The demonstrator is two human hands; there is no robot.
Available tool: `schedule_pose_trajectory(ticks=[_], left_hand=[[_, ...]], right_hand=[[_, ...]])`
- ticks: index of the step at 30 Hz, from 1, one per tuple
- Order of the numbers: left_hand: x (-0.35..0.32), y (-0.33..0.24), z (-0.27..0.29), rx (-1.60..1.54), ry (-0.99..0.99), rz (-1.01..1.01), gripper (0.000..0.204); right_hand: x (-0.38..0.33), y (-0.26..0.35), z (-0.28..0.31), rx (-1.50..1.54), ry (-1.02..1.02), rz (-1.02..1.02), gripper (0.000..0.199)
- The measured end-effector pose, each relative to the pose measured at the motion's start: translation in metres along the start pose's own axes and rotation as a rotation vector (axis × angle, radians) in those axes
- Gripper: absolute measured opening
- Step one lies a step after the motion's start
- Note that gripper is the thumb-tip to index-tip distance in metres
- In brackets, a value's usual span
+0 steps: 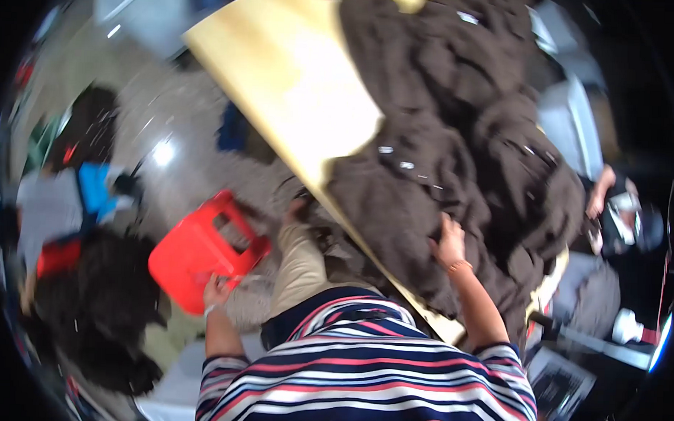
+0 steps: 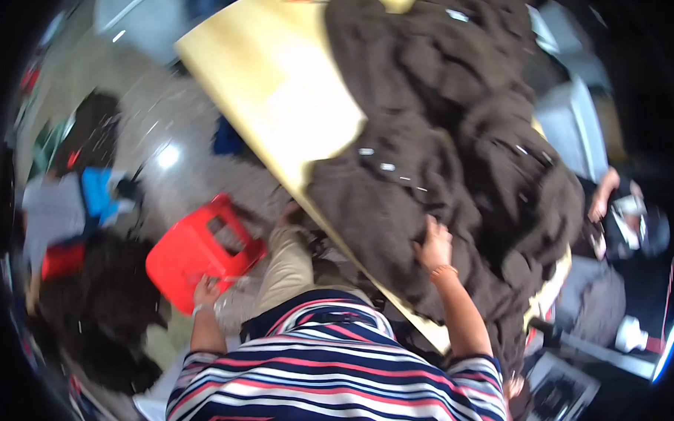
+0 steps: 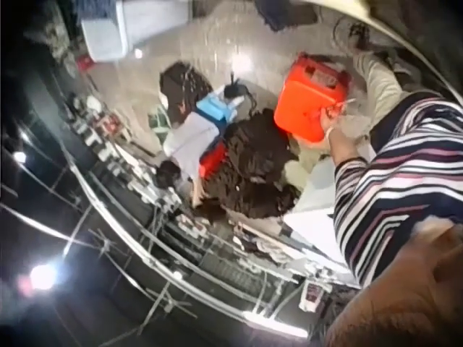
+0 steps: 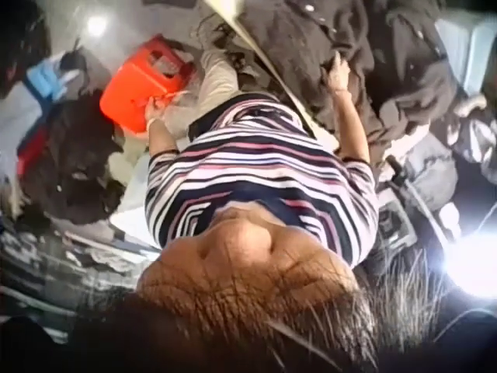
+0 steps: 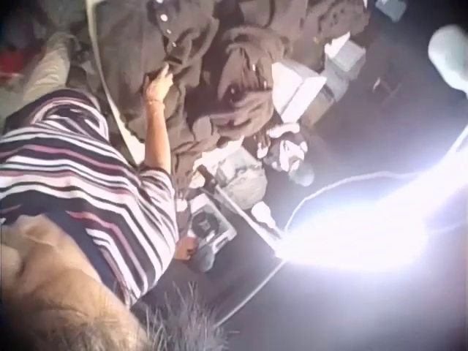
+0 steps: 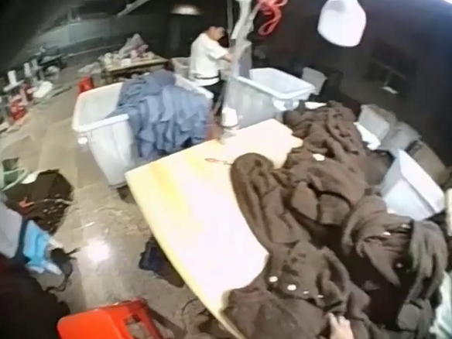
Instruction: Trimming loose threads and excess fabric from brown fleece garments using scissors.
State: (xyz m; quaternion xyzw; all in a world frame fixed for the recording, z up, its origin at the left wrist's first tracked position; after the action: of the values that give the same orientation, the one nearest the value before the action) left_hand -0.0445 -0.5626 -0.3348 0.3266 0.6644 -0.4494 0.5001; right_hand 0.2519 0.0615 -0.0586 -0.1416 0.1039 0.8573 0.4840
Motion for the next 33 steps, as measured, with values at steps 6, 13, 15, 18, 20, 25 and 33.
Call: schedule_pose_trajectory(ticks=[6,13,15,18,20,25,33], left_hand=[[-0.042,-0.014,-0.003,0.035,0.194,-0.042,0.017],[-0.199,-0.059,-0.207,0.629,0.313,-0.742,0.014],[-0.234,-0.060,-0.285,0.847,0.483,-0.856,0.014],[-0.312,-0.010,-0.402,1.127,0.823,-0.894,0.018],[-0.347,0.046,-0.451,1.223,1.075,-0.702,0.022],[-0.452,0.195,-0.500,1.562,1.944,-0.934,0.024],[-0.513,0.376,-0.485,1.650,2.814,-0.855,0.034]], right_hand=[[-0.008,0.013,-0.002,0.005,-0.005,-0.042,0.088],[-0.039,0.046,0.035,-0.039,-0.431,-0.088,0.041],[-0.052,0.086,0.082,0.161,-0.367,0.086,0.062],[-0.067,0.131,0.107,0.677,-0.393,0.395,0.074],[-0.073,0.154,0.101,0.924,-0.271,0.468,0.092],[-0.085,0.131,0.074,1.688,-0.357,0.044,0.058],[-0.217,-0.004,0.031,1.533,-0.985,-0.744,0.022]])
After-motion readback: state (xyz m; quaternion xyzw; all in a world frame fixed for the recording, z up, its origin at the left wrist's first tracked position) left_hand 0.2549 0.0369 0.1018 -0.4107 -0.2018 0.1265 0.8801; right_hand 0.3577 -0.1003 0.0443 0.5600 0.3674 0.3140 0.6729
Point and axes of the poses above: each hand's wrist, its own x-axis towards the middle knuckle, its own z-axis out of the back of the hand, y = z × x, the point moved 6 cm from there along x, towards the middle knuckle, and after that the axes turned 2 degrees about -y, right-handed, at the moved point
